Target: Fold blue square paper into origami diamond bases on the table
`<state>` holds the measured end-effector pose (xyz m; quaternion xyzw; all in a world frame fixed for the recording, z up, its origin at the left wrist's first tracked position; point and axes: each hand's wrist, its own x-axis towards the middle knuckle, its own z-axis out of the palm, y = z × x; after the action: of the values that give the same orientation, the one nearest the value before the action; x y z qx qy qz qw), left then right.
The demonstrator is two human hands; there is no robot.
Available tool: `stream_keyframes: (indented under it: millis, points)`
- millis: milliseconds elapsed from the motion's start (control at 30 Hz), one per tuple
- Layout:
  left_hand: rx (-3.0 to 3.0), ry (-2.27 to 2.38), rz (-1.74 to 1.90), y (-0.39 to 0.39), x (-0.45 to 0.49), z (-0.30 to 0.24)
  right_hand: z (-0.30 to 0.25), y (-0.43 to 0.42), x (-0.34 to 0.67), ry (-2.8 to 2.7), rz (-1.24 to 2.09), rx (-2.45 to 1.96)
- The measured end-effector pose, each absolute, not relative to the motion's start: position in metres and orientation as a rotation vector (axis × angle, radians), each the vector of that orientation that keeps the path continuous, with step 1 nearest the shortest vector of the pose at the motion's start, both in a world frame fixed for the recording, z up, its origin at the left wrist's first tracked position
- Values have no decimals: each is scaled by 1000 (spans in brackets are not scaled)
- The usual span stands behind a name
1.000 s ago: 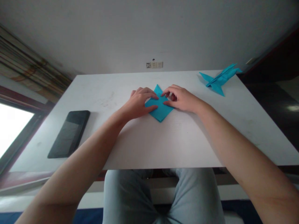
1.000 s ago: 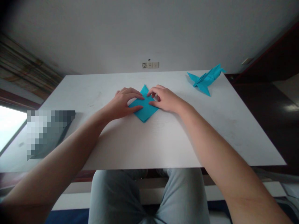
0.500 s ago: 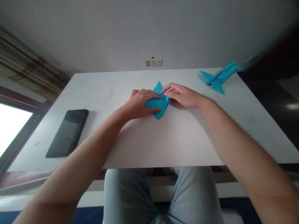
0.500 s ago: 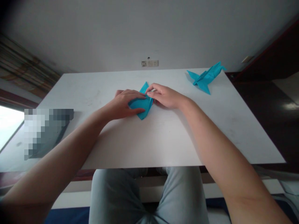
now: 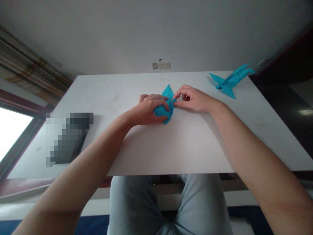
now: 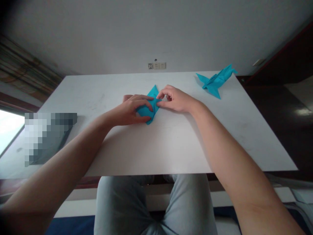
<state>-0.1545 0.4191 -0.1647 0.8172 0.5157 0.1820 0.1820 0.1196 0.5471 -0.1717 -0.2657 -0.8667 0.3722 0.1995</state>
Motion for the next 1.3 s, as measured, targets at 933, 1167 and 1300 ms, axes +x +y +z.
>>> stream_keyframes:
  millis: [933,1167,1300]
  points:
    - [2233,1611,538,420,-147,-163,-182,539,108,-2360,1016,-846]
    - [2269,1609,406,418,-152,-163,-184,537,108,-2464,900,-677]
    - [2279,1647,414,420,-162,-168,-186,538,109,-2494,882,-695]
